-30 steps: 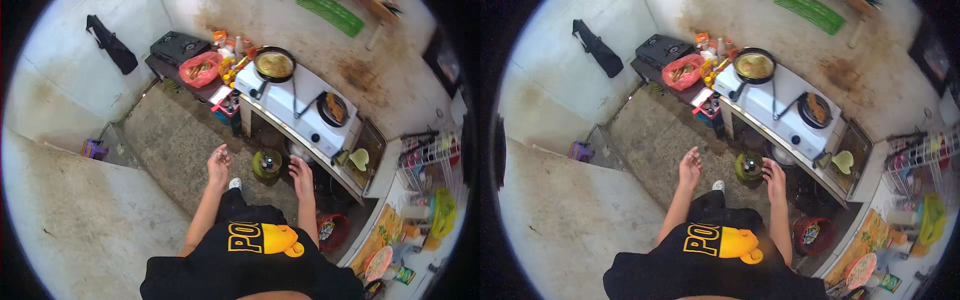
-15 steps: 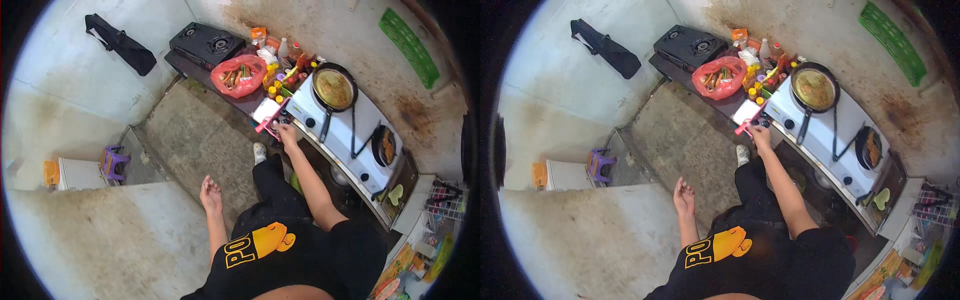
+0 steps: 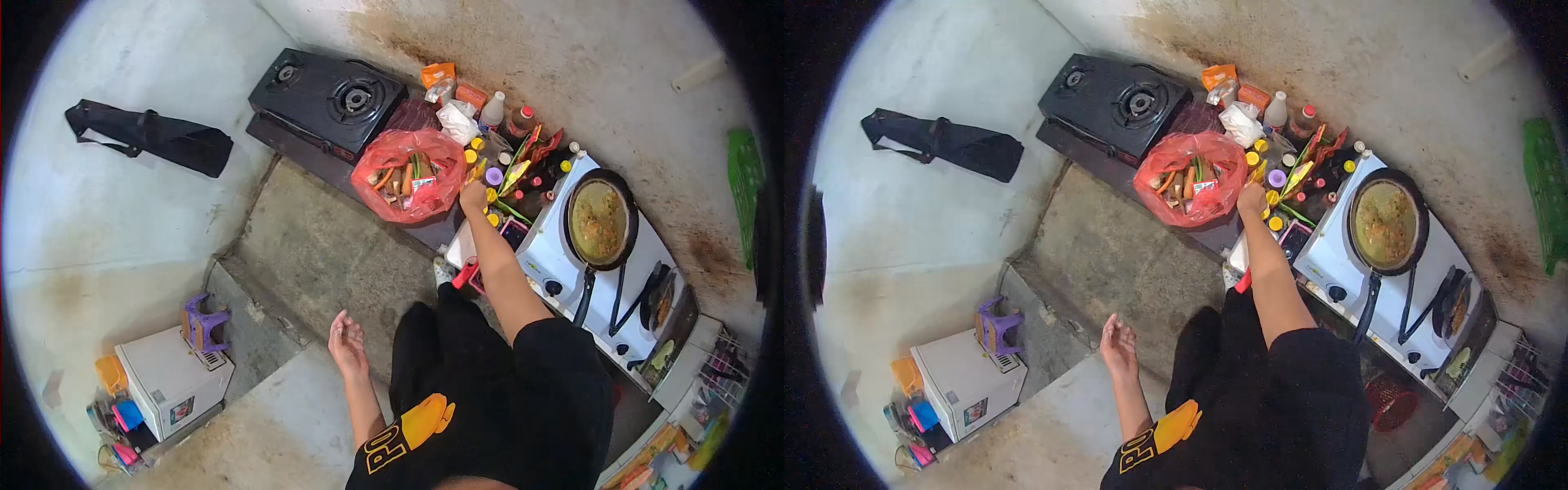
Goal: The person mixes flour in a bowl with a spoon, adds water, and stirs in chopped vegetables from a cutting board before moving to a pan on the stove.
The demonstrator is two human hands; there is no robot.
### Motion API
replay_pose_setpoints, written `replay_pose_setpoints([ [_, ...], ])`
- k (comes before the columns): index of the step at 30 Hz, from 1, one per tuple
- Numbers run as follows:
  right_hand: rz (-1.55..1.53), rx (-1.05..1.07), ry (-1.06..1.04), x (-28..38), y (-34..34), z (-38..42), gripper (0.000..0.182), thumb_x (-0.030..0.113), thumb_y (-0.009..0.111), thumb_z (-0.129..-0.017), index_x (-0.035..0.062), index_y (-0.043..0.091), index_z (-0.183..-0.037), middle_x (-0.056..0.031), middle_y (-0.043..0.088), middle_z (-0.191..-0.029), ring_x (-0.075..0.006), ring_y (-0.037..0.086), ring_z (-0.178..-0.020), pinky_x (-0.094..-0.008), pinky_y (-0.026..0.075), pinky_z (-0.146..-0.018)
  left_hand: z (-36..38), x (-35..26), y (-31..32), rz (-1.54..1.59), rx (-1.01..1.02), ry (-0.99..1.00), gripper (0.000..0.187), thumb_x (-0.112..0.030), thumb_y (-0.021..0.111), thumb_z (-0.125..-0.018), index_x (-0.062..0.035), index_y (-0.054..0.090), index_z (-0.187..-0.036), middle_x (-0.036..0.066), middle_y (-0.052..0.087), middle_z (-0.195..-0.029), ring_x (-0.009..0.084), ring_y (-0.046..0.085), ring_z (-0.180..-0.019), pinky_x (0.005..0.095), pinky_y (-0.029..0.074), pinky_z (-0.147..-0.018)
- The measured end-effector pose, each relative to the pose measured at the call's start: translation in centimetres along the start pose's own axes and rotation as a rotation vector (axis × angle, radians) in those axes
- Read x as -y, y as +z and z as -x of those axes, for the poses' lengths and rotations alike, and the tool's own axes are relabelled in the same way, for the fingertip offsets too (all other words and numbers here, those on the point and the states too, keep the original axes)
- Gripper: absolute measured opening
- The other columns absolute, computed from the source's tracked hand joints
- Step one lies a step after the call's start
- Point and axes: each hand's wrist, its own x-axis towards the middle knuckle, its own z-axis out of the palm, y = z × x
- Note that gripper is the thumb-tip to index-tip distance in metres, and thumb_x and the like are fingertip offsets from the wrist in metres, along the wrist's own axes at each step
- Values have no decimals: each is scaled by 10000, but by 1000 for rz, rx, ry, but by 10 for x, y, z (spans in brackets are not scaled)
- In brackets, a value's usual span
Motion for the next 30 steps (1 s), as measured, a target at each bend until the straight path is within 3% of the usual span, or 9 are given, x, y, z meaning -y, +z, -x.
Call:
replay_pose_setpoints([
  [5,-112,-187,-149,-3,-31,17,268,219,624,-834,-46,666,-837,-272,638,-824,-421,633,-806,-498,478,-710,-45,-10,50,-173,228,-90,288,-190,486,-924,-10,588,-1124,26,580,-899,139,573,-788,254,443,-687],
  [7,-149,-68,-360,-3,-64,35,257,192,617,-835,-64,645,-820,-283,613,-797,-415,629,-776,-508,453,-677,-72,-6,68,-230,316,-145,273,-174,541,-908,-24,594,-1131,36,594,-914,146,583,-826,256,457,-735],
  [9,-168,-100,-333,-1,-107,72,283,199,627,-838,-83,616,-813,-289,577,-743,-422,612,-730,-496,437,-651,-94,-2,98,-650,493,25,344,-128,651,-835,-31,584,-1159,50,605,-968,176,592,-918,290,469,-809],
  [11,-468,-41,-380,-10,-141,93,283,215,615,-878,-57,619,-801,-176,589,-630,-318,580,-563,-408,428,-568,-120,20,130,-918,785,229,665,-109,772,-712,-36,478,-1303,100,583,-1115,252,561,-1066,352,453,-910],
  [14,-873,276,-52,33,-242,159,191,242,549,-955,86,584,-850,77,469,-610,-7,351,-495,-188,264,-453,-97,47,203,-892,1164,621,1096,-150,870,-554,-53,244,-1449,178,481,-1282,325,483,-1187,403,408,-991],
  [15,-987,323,-45,36,-260,166,192,236,563,-946,80,583,-836,71,476,-606,-19,350,-480,-194,263,-438,-86,56,223,-859,1288,671,1185,-155,886,-521,-62,185,-1472,202,452,-1309,345,462,-1208,413,391,-1015],
  [19,-894,197,57,33,-305,174,221,264,575,-939,88,600,-807,68,441,-568,-33,321,-445,-214,233,-407,-54,116,256,-516,1492,-51,984,-87,858,-568,-22,329,-1395,165,521,-1237,250,543,-1116,358,440,-964],
  [21,-863,167,153,8,-315,156,225,228,578,-923,29,639,-839,0,561,-641,-99,420,-457,-258,321,-430,-50,154,260,-573,1573,2,909,-73,841,-574,-14,378,-1354,156,546,-1203,240,562,-1086,348,447,-952],
  [30,-734,212,425,-114,-375,69,265,331,544,-926,116,555,-772,25,410,-578,-102,286,-433,-274,215,-409,-16,164,349,-1110,1690,333,689,-200,805,-588,-10,560,-1202,164,656,-1058,259,635,-977,346,483,-872],
])
